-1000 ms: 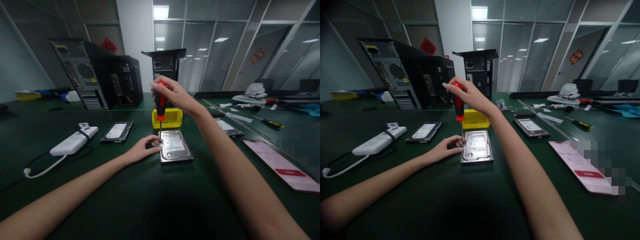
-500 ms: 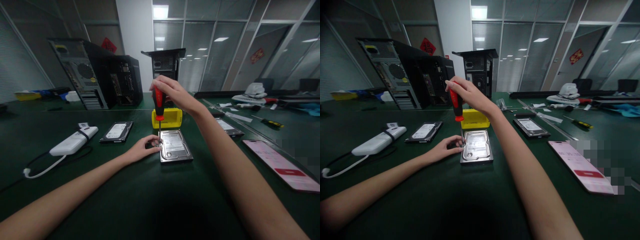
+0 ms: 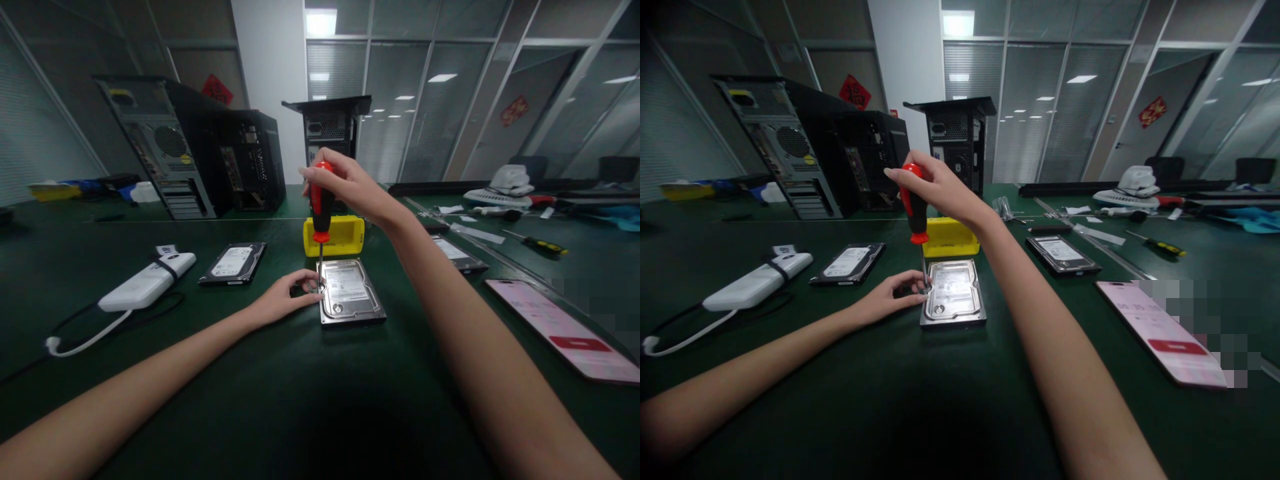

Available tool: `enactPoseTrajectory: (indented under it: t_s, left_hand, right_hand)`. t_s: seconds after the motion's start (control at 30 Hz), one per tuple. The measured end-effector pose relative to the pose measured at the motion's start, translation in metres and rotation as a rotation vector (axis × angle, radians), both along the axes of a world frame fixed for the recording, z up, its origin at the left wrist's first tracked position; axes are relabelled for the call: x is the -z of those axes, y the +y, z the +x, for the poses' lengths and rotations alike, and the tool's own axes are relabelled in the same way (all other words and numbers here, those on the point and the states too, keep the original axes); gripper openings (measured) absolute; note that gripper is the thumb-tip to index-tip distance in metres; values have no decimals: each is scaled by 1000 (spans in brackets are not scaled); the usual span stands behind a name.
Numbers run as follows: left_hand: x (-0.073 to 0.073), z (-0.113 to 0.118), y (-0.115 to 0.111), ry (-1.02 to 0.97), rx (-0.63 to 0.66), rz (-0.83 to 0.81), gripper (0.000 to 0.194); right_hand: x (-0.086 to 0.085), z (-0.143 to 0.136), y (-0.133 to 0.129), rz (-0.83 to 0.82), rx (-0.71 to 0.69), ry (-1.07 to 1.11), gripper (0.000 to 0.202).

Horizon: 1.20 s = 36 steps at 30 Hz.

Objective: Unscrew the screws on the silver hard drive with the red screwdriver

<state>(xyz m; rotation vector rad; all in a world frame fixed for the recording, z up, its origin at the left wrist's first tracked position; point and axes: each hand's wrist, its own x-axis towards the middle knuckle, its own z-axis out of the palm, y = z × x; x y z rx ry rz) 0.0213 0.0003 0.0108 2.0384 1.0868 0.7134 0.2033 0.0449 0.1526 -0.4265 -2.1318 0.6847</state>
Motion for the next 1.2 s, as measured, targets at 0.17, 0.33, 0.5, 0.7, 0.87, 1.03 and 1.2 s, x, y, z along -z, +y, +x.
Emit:
enactPoseTrajectory:
  t_s: [0.17, 0.33, 0.5, 0.7, 0.87, 1.03, 1.2]
  left_hand:
    - [0, 0, 0, 4, -2, -9, 44]
    - [-3, 2, -2, 9, -9, -18, 43]
    - [-2, 1, -1, 4, -8, -21, 44]
    - [1, 0, 0, 0, 1, -11, 44]
    - [0, 0, 0, 8, -4, -11, 44]
    - [1, 0, 0, 3, 3, -11, 43]
    - [1, 0, 0, 1, -1, 2, 41]
  right_hand:
    - [1, -1, -1, 6, -15, -1, 27]
    - [6, -3, 5, 112, -5, -23, 28]
    - [5, -3, 7, 190, 20, -46, 28]
    - [0, -1, 0, 197, 39, -40, 31]
    - [-2, 2, -1, 152, 1, -39, 31]
    - [0, 2, 6, 171, -16, 1, 34]
    - [0, 0, 6, 192, 31, 14, 31]
